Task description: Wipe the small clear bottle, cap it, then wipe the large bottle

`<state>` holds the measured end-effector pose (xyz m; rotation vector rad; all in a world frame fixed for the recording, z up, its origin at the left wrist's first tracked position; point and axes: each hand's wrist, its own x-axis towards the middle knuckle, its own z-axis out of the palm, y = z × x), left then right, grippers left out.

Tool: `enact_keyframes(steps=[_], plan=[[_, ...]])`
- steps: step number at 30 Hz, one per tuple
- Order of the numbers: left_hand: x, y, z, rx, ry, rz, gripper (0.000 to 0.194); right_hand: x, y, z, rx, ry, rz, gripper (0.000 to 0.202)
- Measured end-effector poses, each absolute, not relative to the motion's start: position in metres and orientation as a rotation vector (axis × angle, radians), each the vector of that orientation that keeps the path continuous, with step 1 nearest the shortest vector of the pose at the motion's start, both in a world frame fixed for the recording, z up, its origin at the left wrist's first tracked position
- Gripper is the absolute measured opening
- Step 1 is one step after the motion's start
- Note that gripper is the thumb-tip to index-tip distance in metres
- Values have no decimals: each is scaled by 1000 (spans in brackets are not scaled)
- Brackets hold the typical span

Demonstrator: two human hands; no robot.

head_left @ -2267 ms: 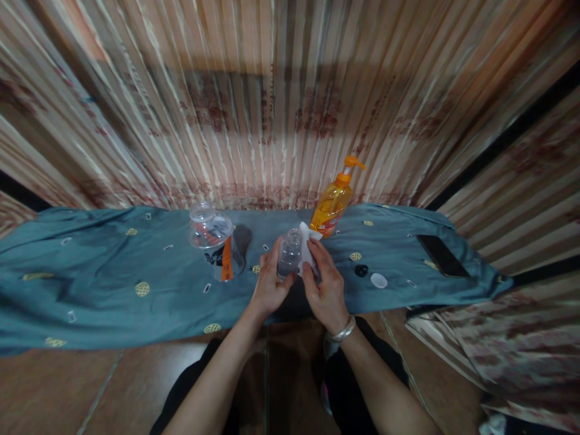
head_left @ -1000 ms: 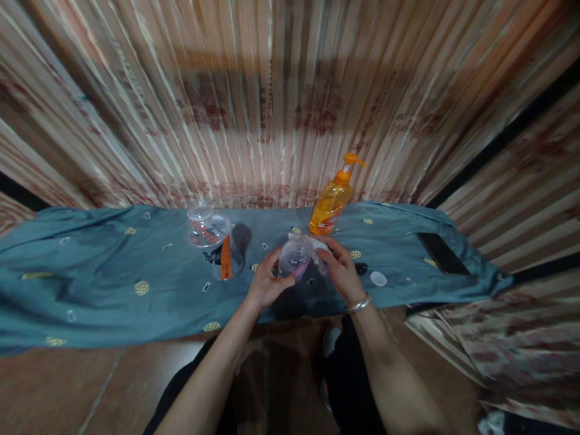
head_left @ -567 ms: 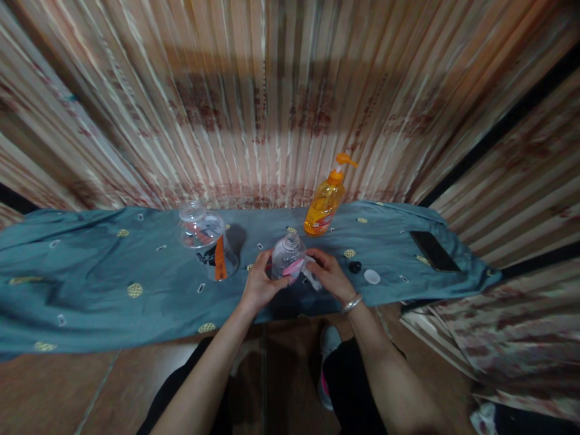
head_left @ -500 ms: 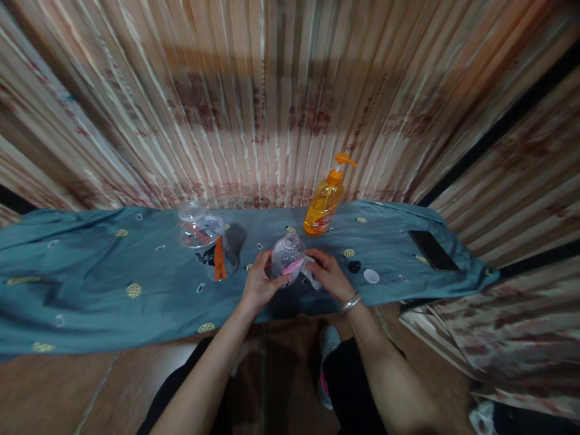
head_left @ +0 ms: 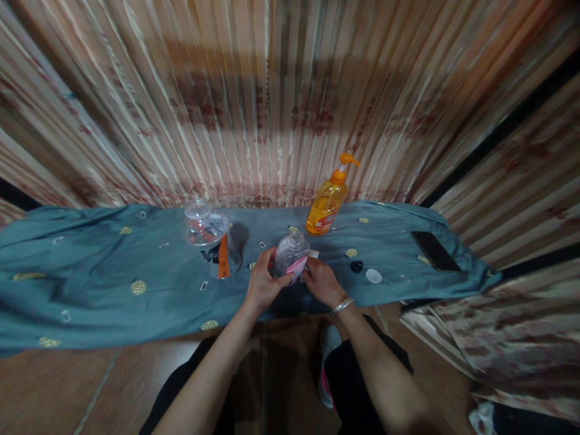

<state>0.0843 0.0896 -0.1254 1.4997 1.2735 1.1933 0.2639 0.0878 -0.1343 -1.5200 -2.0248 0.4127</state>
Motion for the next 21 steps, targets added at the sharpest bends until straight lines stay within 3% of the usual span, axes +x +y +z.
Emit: enact_keyframes(steps=[6, 13, 16, 21], plan=[[84, 90, -125, 1521, 1266, 1190, 58, 278, 81, -133, -1525, -2008, 383, 27], [84, 90, -126, 1488, 1246, 1204, 66, 345, 85, -125, -1936, -1851, -23, 44], [85, 90, -127, 1469, 1242, 1248, 70, 359, 85, -124, -2170, -1911, 77, 48], [86, 90, -128, 1458, 1231, 1283, 71, 357, 89, -128, -2290, -1912, 175, 34]])
